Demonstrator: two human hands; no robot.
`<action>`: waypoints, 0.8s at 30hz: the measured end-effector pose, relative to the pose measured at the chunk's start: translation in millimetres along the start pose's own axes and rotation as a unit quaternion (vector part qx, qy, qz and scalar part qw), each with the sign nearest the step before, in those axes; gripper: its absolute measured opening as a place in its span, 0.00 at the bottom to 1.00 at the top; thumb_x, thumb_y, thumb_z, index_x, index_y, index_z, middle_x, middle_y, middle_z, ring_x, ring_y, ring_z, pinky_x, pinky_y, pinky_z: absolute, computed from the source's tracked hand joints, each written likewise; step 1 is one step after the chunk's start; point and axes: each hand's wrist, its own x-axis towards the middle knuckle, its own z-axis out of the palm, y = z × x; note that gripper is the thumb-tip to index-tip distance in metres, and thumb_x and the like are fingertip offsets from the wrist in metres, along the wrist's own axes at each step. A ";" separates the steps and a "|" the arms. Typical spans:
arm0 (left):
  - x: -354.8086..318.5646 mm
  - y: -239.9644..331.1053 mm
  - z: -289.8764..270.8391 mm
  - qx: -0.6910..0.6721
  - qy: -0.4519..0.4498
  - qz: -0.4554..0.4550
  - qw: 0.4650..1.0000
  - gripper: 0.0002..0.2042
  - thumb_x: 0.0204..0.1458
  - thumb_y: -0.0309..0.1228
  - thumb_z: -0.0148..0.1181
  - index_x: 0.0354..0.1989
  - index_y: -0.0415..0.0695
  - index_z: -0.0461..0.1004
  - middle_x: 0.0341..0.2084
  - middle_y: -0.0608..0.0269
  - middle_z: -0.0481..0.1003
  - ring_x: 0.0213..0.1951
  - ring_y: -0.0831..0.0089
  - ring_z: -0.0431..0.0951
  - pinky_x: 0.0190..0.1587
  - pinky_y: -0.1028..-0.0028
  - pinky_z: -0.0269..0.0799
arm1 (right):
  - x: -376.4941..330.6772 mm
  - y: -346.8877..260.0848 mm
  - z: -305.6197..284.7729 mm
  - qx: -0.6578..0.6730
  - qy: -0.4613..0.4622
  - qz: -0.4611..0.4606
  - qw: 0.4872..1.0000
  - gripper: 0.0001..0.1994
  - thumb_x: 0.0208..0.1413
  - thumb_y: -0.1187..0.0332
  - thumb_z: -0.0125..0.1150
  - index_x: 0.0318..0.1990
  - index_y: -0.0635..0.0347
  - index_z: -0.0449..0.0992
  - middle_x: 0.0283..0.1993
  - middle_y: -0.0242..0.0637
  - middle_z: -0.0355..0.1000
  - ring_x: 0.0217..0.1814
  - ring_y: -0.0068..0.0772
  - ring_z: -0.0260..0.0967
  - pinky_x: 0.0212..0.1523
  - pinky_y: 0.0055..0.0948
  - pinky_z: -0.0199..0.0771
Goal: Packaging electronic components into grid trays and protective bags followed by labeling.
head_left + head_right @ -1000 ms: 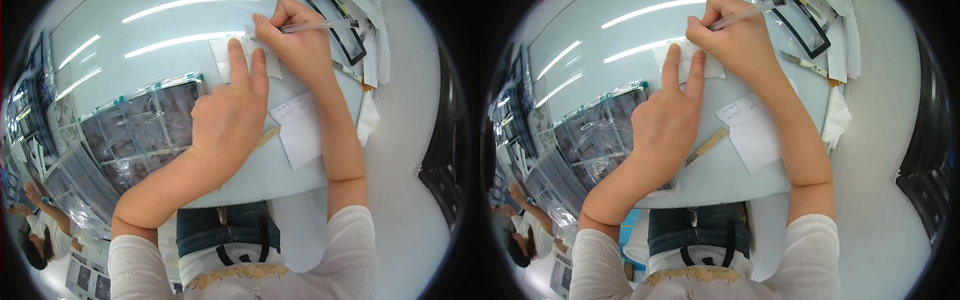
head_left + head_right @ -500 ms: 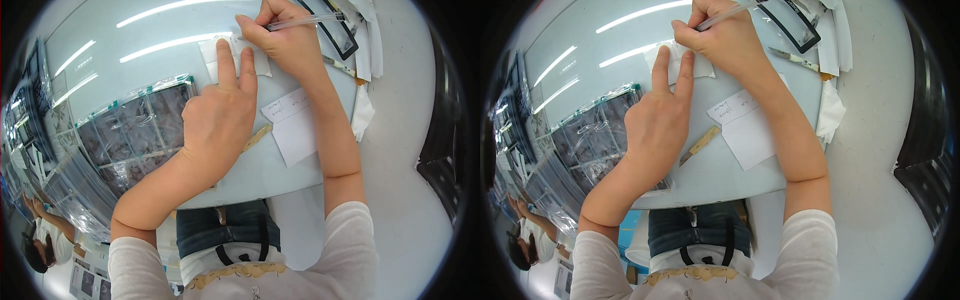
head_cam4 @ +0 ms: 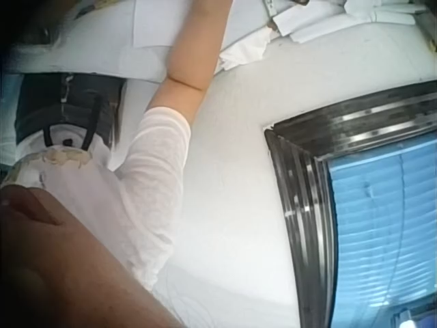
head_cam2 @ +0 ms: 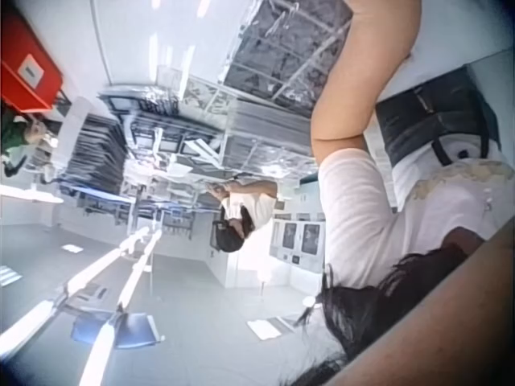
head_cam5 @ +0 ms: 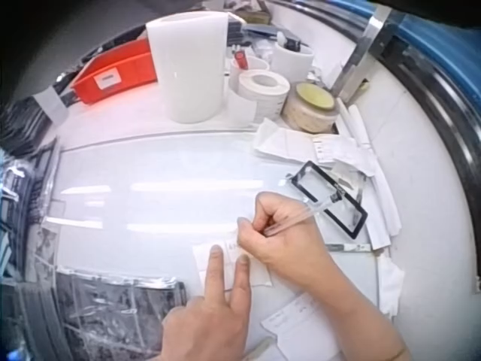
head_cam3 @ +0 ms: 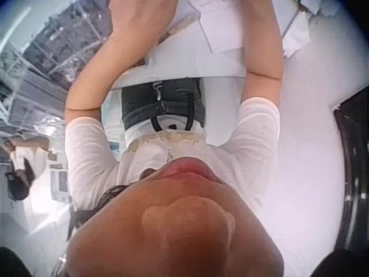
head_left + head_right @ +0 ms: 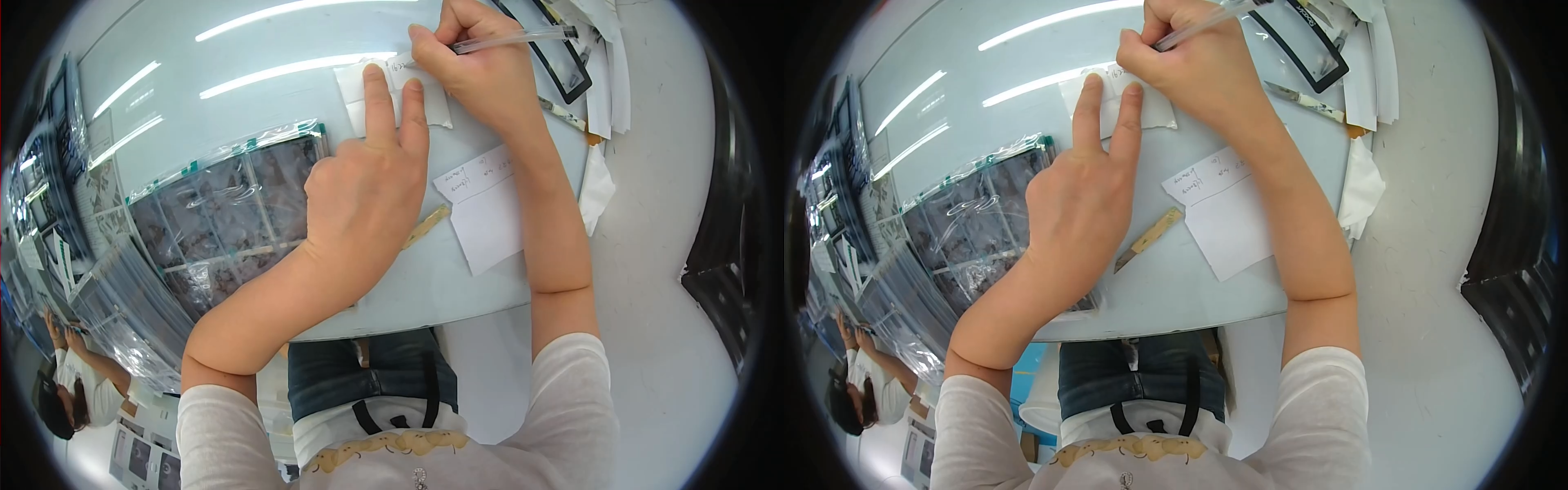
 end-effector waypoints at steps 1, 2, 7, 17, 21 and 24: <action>0.1 -0.6 0.2 0.001 0.000 -0.001 1.000 0.32 0.41 0.22 0.53 0.62 0.44 0.62 0.59 0.40 0.61 0.18 0.66 0.77 0.17 0.74 0.70 | 0.5 1.2 0.9 -0.012 0.009 -0.018 1.000 0.13 0.47 0.73 0.62 0.18 0.60 0.63 0.16 0.26 0.61 0.19 0.14 0.54 0.19 0.20 0.54; 0.1 -1.1 0.1 0.001 0.000 -0.002 1.000 0.32 0.41 0.22 0.53 0.62 0.44 0.62 0.59 0.40 0.61 0.18 0.66 0.77 0.17 0.74 0.70 | 0.7 1.1 1.3 -0.011 0.008 -0.018 1.000 0.13 0.47 0.73 0.62 0.18 0.60 0.63 0.16 0.26 0.61 0.19 0.14 0.54 0.19 0.20 0.54; -0.6 -3.1 0.0 0.002 -0.003 -0.001 1.000 0.32 0.42 0.22 0.53 0.62 0.44 0.63 0.59 0.39 0.61 0.18 0.66 0.77 0.16 0.74 0.69 | 0.8 -2.1 4.6 0.007 0.018 0.006 1.000 0.13 0.47 0.73 0.62 0.18 0.60 0.63 0.16 0.27 0.61 0.19 0.15 0.54 0.19 0.21 0.54; 0.6 -0.6 0.9 0.007 -0.010 -0.001 1.000 0.32 0.42 0.21 0.52 0.63 0.46 0.61 0.59 0.39 0.61 0.18 0.64 0.76 0.17 0.72 0.70 | 1.7 -1.6 -0.5 0.048 0.009 0.019 0.999 0.13 0.49 0.73 0.62 0.18 0.59 0.63 0.16 0.25 0.62 0.18 0.12 0.54 0.18 0.18 0.53; 2.5 -0.9 4.6 0.037 0.046 0.016 0.998 0.31 0.40 0.29 0.57 0.60 0.44 0.65 0.57 0.39 0.65 0.13 0.75 0.72 0.12 0.74 0.69 | 2.0 -0.2 -0.7 0.061 0.007 0.016 0.998 0.13 0.49 0.73 0.62 0.18 0.59 0.64 0.16 0.25 0.62 0.18 0.12 0.54 0.18 0.18 0.53; 1.4 -0.8 2.4 0.035 0.016 0.004 0.999 0.33 0.40 0.26 0.55 0.62 0.47 0.62 0.58 0.39 0.63 0.15 0.70 0.74 0.14 0.73 0.69 | -0.7 -0.5 4.6 0.069 0.027 0.011 0.997 0.13 0.49 0.74 0.62 0.18 0.59 0.64 0.16 0.25 0.62 0.18 0.12 0.54 0.18 0.17 0.53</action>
